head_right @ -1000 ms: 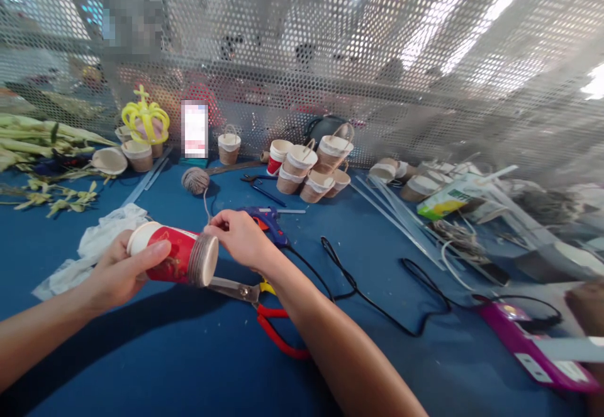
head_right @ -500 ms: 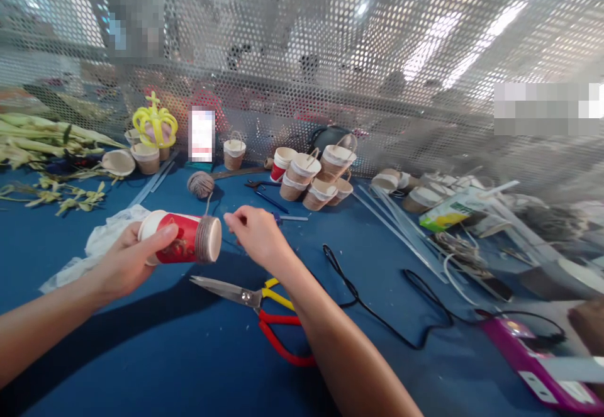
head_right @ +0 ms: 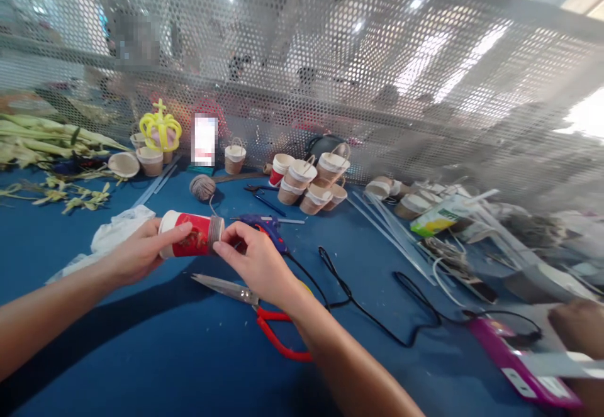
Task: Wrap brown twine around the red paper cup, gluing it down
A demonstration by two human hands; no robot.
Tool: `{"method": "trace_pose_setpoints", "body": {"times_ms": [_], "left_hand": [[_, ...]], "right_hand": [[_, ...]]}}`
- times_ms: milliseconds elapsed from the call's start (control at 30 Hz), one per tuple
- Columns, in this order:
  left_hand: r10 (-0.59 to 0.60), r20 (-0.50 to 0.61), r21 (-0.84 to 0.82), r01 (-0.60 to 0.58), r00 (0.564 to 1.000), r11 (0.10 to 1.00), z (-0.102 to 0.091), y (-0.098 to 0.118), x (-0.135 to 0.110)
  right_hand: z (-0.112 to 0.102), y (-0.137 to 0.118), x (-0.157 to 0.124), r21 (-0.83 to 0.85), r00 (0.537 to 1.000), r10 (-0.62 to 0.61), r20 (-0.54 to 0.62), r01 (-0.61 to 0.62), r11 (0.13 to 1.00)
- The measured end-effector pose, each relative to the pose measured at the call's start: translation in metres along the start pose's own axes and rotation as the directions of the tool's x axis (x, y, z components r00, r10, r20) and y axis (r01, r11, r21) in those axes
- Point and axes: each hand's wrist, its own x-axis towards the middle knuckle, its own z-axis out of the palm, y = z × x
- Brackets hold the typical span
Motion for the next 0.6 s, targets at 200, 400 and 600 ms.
{"method": "trace_pose_setpoints", "body": {"times_ms": [200,400,600], "left_hand": [[-0.296,0.092,-0.157,0.307,0.951,0.939,0.0,0.012,0.001],[-0.149,0.011,-0.038,0.149,0.989,0.988,0.004,0.001,-0.003],[-0.064,0.081,0.095,0.056,0.995,0.994,0.007,-0.006,-0.003]], "right_hand": [[0.003,0.002,-0.022,-0.205,0.966,-0.258,0.015,0.256,0.945],[0.01,0.008,-0.031,-0.022,0.998,-0.044,-0.041,0.043,0.999],[0.011,0.01,-0.031,0.162,0.99,0.107,-0.093,-0.091,0.983]]}}
